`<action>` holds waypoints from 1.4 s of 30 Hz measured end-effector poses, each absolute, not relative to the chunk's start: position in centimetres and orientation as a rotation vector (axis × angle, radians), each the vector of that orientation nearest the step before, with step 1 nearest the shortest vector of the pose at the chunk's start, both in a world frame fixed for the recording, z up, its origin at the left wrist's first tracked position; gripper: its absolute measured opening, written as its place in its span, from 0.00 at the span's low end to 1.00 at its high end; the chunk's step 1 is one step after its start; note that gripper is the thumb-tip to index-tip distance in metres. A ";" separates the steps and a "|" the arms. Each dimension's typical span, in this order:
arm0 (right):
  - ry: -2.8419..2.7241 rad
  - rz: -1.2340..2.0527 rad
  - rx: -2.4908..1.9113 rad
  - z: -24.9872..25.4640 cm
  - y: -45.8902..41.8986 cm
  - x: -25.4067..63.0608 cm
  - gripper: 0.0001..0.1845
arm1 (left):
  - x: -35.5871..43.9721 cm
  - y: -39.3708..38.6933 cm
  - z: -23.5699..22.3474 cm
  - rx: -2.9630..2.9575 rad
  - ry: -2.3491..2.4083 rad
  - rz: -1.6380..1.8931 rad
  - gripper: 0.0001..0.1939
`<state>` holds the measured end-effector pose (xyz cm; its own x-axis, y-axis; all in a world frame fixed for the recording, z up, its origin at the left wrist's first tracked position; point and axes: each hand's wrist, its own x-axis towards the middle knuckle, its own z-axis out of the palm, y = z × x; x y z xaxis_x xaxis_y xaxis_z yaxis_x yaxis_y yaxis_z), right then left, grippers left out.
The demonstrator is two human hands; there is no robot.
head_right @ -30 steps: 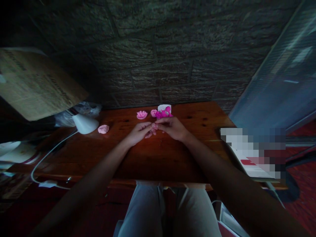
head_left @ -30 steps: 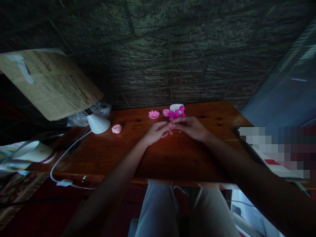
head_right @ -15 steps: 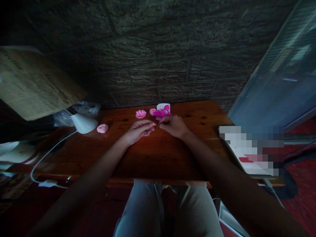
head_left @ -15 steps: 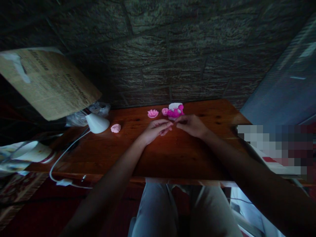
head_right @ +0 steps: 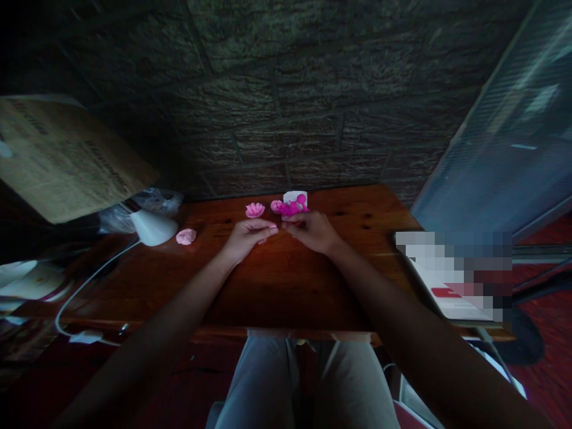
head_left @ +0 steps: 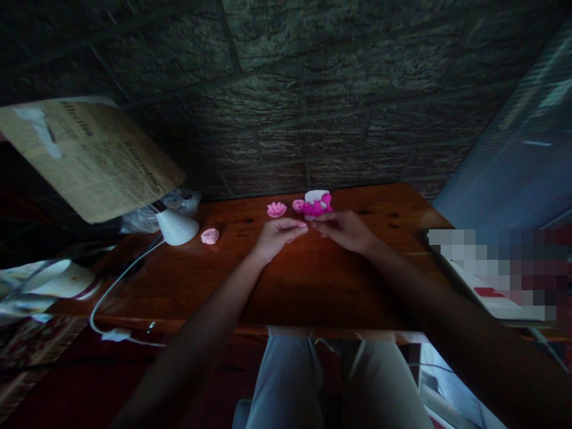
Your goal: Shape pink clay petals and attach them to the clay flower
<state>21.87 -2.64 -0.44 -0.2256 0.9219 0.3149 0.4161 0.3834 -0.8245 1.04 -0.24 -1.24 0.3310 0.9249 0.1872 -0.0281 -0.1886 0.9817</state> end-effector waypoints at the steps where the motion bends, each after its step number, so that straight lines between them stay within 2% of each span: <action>1: -1.792 0.868 -1.108 -0.3 -2.8 21.7 0.17 | 1.1 -0.2 -1.2 1.529 0.852 1.084 0.19; 7: -1.623 1.144 -1.059 -0.1 -3.2 21.1 0.26 | 1.2 -0.4 -1.2 1.607 0.778 1.111 0.17; 14: -1.539 1.239 -1.109 0.0 -3.0 21.4 0.20 | 1.1 -0.5 -1.4 1.591 0.768 1.048 0.19; 19: -1.502 1.271 -1.106 -0.1 -3.1 21.3 0.18 | 1.2 -0.5 -1.0 1.590 0.778 1.038 0.17; 38: -1.331 1.448 -1.118 0.5 -3.4 20.8 0.20 | 1.0 -0.6 -1.5 1.722 0.747 1.139 0.11; 42: -1.349 1.432 -1.112 0.5 -3.5 20.8 0.22 | 1.1 -0.5 -1.7 1.690 0.781 1.160 0.13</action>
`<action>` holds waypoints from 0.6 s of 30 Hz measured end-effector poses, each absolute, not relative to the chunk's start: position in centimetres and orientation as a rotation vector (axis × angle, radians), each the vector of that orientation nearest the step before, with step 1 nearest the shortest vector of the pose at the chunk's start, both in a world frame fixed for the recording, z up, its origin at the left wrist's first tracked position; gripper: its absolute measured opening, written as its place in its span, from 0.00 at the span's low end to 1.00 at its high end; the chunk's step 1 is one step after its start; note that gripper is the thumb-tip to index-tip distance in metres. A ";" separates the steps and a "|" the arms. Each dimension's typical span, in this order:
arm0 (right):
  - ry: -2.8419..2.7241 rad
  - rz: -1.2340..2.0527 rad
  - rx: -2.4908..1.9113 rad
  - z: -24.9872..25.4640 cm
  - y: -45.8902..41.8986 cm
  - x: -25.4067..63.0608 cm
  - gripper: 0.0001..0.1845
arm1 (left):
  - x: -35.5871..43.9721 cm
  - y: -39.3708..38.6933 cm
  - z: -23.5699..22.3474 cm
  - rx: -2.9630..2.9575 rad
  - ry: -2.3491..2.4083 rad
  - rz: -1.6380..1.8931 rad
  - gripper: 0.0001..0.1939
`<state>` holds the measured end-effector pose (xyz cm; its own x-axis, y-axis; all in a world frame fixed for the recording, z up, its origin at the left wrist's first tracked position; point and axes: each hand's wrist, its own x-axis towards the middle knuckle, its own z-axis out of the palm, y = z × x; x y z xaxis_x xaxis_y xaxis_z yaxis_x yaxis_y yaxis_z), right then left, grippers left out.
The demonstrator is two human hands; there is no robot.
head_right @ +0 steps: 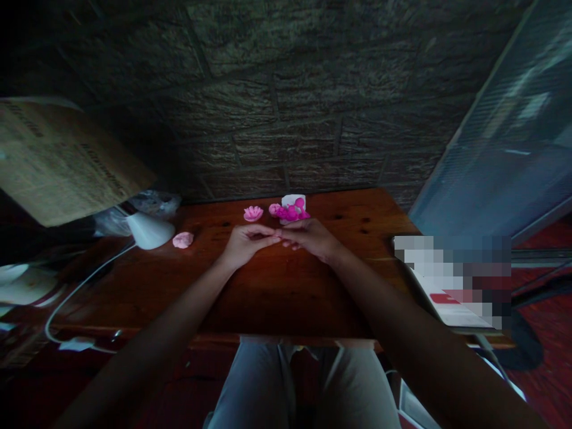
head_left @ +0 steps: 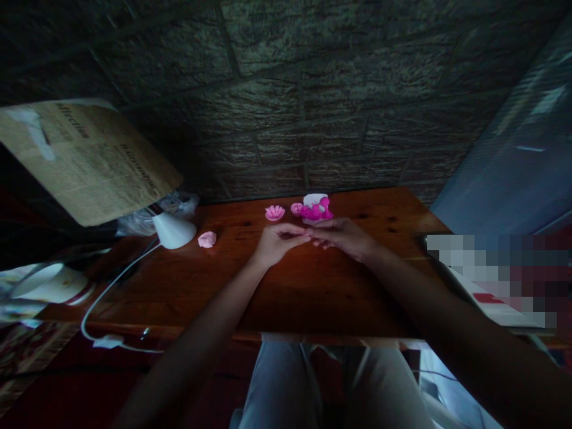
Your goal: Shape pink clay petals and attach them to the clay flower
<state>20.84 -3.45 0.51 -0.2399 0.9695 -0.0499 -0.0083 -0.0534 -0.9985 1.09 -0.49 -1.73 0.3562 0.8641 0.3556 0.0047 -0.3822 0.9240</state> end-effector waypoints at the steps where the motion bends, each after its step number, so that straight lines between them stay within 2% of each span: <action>1: -1.362 1.431 -1.111 0.5 -3.5 20.8 0.22 | 1.1 -0.5 -1.8 1.684 0.794 1.158 0.14; 9: -1.539 1.293 -1.056 0.2 -3.3 21.0 0.20 | 1.2 -0.7 -1.5 1.647 0.816 1.149 0.16; 18: -1.579 1.171 -1.084 -0.3 -3.0 21.2 0.22 | 0.9 -0.5 -1.1 1.347 0.833 0.934 0.21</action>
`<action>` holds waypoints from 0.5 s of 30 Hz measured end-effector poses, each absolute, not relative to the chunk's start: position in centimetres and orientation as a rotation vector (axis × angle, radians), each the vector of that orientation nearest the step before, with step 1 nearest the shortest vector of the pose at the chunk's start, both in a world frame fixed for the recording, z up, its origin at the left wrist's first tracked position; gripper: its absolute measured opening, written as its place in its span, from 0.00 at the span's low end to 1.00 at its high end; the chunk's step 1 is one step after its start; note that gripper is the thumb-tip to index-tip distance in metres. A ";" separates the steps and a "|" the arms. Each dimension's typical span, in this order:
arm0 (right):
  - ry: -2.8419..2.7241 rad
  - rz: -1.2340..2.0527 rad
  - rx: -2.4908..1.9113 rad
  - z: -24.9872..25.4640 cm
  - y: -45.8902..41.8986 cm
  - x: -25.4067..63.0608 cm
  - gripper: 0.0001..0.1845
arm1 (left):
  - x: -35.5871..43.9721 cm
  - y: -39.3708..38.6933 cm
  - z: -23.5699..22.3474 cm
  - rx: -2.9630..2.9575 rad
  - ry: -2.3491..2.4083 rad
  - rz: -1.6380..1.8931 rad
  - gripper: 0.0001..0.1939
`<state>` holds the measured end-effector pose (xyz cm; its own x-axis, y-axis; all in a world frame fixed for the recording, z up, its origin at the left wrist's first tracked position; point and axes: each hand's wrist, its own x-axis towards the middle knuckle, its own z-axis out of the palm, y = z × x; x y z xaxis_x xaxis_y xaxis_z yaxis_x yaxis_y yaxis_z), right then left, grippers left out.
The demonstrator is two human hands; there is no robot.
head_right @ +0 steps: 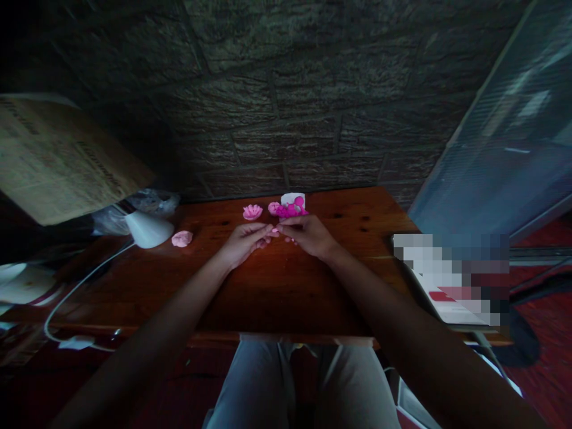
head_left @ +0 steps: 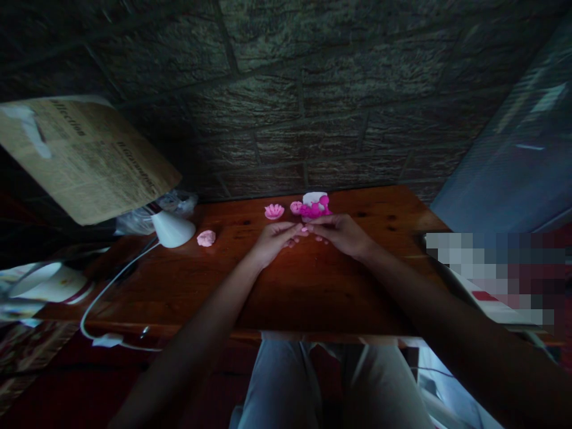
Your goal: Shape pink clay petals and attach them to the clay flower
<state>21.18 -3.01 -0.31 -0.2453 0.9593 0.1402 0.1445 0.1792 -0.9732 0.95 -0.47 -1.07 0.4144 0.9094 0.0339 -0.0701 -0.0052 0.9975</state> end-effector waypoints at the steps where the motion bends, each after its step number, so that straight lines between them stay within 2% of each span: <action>1: -1.577 1.171 -1.081 -0.3 -3.1 21.1 0.22 | 0.9 -0.5 -1.1 1.318 0.835 0.923 0.21; 15: -1.552 1.192 -1.003 0.0 -3.3 20.8 0.22 | 1.1 -0.4 -1.2 1.297 0.818 1.040 0.15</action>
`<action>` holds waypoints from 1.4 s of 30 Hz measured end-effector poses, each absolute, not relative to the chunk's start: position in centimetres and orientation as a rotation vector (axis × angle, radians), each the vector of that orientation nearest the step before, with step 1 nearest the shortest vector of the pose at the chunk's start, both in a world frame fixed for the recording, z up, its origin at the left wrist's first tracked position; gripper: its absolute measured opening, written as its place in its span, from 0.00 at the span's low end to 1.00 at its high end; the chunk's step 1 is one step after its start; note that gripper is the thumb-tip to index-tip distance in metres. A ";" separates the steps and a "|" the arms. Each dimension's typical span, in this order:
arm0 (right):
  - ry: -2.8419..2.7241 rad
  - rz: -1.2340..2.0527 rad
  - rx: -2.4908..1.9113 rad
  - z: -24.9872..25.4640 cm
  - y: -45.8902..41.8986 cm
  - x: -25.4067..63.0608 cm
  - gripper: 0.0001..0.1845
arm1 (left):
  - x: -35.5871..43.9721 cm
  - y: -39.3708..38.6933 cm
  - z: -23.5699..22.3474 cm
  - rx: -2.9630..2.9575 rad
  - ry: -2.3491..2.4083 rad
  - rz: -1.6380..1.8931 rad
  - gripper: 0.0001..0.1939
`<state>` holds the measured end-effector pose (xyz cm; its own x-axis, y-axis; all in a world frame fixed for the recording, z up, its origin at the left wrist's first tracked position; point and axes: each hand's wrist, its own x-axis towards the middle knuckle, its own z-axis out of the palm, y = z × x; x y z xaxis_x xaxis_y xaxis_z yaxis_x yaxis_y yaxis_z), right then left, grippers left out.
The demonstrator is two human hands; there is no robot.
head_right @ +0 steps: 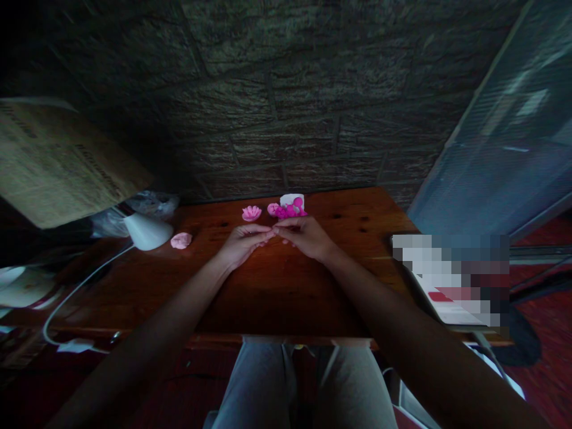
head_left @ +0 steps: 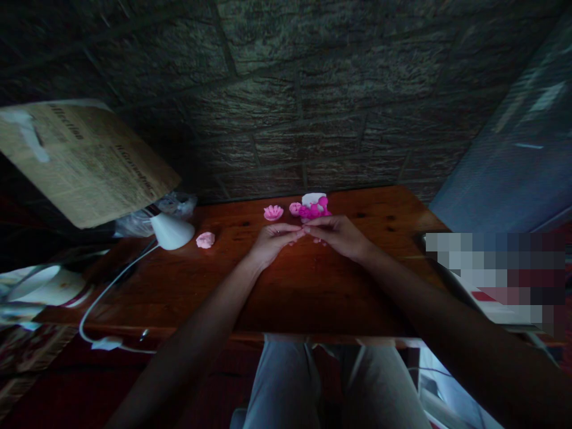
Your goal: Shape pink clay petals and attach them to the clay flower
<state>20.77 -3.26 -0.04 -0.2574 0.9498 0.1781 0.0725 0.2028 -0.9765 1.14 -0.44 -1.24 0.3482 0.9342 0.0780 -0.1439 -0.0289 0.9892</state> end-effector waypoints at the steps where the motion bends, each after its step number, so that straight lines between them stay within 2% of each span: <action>1: -1.547 1.198 -1.020 0.0 -3.2 20.8 0.22 | 1.2 -0.4 -1.3 1.326 0.817 1.056 0.14; 14: -1.569 1.178 -1.046 -0.1 -3.2 21.1 0.21 | 1.0 -0.2 -1.4 1.436 0.856 0.933 0.20; 27: -1.612 1.160 -0.973 0.1 -3.3 21.0 0.19 | 1.0 -0.5 -1.0 1.385 0.824 0.938 0.19; 35: -1.629 1.136 -0.895 0.0 -3.3 20.6 0.15 | 1.1 -0.4 -0.8 1.248 0.866 0.858 0.23; 42: -1.627 1.149 -0.894 0.2 -3.5 20.4 0.16 | 0.6 -0.5 -0.7 1.191 0.845 0.778 0.21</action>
